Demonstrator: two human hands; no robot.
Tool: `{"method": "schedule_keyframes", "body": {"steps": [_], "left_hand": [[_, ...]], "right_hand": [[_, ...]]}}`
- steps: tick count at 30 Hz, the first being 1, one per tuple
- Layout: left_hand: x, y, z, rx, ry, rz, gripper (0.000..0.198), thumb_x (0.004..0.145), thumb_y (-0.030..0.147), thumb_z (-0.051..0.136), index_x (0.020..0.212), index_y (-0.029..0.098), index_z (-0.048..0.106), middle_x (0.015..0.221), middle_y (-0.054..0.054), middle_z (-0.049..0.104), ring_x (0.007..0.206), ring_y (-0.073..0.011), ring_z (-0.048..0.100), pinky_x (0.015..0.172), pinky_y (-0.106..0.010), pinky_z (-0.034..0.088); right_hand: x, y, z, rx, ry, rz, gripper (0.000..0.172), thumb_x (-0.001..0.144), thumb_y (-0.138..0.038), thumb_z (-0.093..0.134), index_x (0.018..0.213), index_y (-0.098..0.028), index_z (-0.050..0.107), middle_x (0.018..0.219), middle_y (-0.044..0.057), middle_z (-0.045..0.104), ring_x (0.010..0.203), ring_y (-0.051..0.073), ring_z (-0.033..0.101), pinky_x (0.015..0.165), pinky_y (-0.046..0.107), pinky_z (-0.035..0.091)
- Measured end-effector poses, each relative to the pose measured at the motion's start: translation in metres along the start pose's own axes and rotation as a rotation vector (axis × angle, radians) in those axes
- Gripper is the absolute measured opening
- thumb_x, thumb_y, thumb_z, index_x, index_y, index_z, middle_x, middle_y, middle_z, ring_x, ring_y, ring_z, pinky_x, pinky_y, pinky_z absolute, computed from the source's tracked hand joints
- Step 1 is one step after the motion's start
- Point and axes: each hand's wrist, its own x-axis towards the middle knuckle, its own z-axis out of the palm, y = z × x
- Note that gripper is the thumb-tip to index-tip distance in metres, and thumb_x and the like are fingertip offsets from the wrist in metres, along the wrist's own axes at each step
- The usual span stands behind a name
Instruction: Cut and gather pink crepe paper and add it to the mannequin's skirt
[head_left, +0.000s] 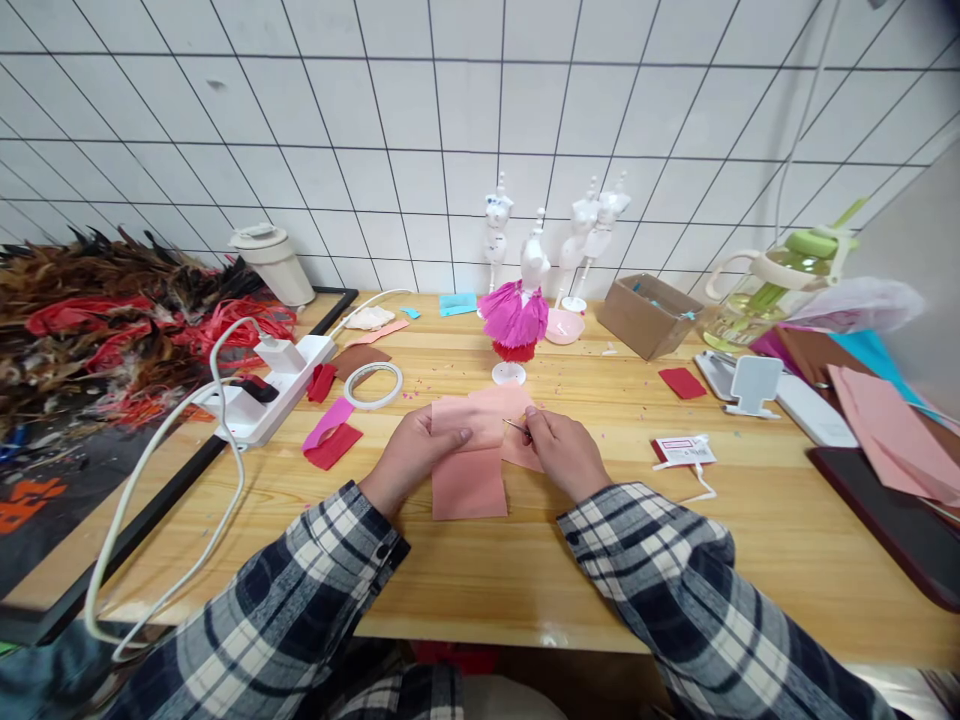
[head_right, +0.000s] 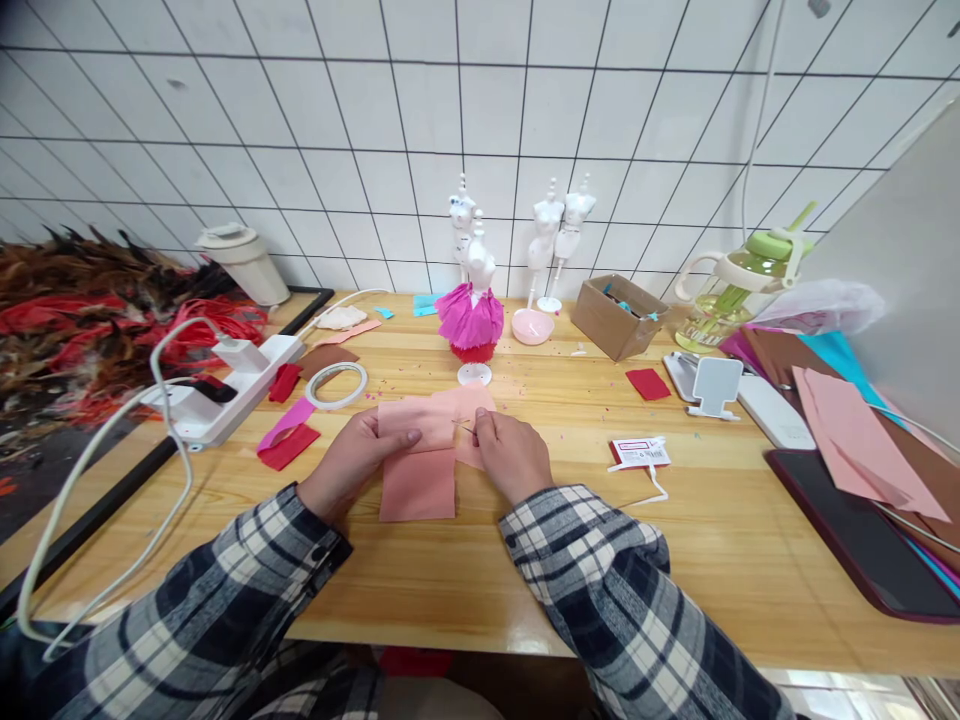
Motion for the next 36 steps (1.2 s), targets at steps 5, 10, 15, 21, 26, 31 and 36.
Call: {"method": "schedule_keyframes", "body": {"steps": [5,10,15,21,26,31,36], "left_hand": [[0.0,-0.0007,0.0036,-0.052,-0.057,0.004,0.053,0.069,0.037,0.079,0.115,0.013,0.067,0.117,-0.015,0.069,0.103,-0.0307,0.066,0.091,-0.041,0.05],[0.0012,-0.0018,0.0025,0.034,-0.025,0.033,0.056,0.068,0.037,0.08,0.116,0.013,0.066,0.114,-0.013,0.071,0.103,-0.0296,0.066,0.089,-0.04,0.051],[0.0011,-0.0036,-0.0012,0.184,-0.006,0.082,0.046,0.07,0.039,0.078,0.107,0.013,0.069,0.111,-0.012,0.072,0.101,-0.03,0.067,0.088,-0.04,0.051],[0.0025,-0.0049,-0.0036,0.164,0.007,0.13,0.05,0.07,0.038,0.078,0.111,0.013,0.067,0.117,-0.013,0.07,0.108,-0.0307,0.065,0.094,-0.043,0.049],[0.0023,-0.004,-0.002,0.122,-0.02,0.089,0.049,0.067,0.036,0.08,0.108,0.014,0.068,0.116,-0.013,0.07,0.107,-0.0298,0.065,0.096,-0.043,0.049],[0.0019,-0.0045,-0.0008,0.067,-0.066,0.057,0.05,0.065,0.034,0.082,0.108,0.013,0.068,0.114,-0.013,0.071,0.106,-0.0295,0.066,0.095,-0.043,0.05],[0.0029,-0.0045,-0.0037,0.055,-0.038,0.069,0.049,0.066,0.036,0.081,0.107,0.012,0.068,0.11,-0.014,0.072,0.108,-0.0311,0.065,0.092,-0.043,0.051]], "right_hand": [[-0.0015,-0.0019,0.0003,0.02,-0.002,-0.05,0.049,0.098,-0.042,0.026,0.068,-0.022,0.059,0.072,0.001,0.065,0.069,0.015,0.053,0.06,0.027,0.025],[-0.0004,0.0013,0.0006,0.03,0.045,-0.05,0.049,0.098,-0.041,0.026,0.066,-0.022,0.057,0.069,0.001,0.064,0.068,0.015,0.053,0.06,0.027,0.025],[0.0013,0.0028,0.0012,0.026,0.049,-0.045,0.049,0.098,-0.041,0.026,0.066,-0.021,0.057,0.07,0.002,0.064,0.069,0.015,0.053,0.06,0.027,0.025],[0.0033,0.0031,0.0008,0.012,0.012,-0.017,0.052,0.099,-0.04,0.026,0.061,-0.02,0.057,0.067,0.003,0.063,0.066,0.015,0.052,0.059,0.027,0.024],[0.0024,0.0025,0.0017,0.045,-0.016,-0.04,0.052,0.099,-0.04,0.028,0.061,-0.021,0.058,0.064,0.001,0.063,0.064,0.014,0.052,0.059,0.027,0.025],[0.0014,0.0008,0.0006,0.034,-0.019,-0.084,0.051,0.099,-0.039,0.027,0.063,-0.021,0.058,0.067,0.0,0.063,0.065,0.014,0.053,0.06,0.026,0.025],[0.0014,0.0008,-0.001,-0.002,-0.017,-0.059,0.05,0.099,-0.038,0.027,0.065,-0.02,0.059,0.069,0.001,0.065,0.068,0.014,0.054,0.061,0.026,0.027]]}}
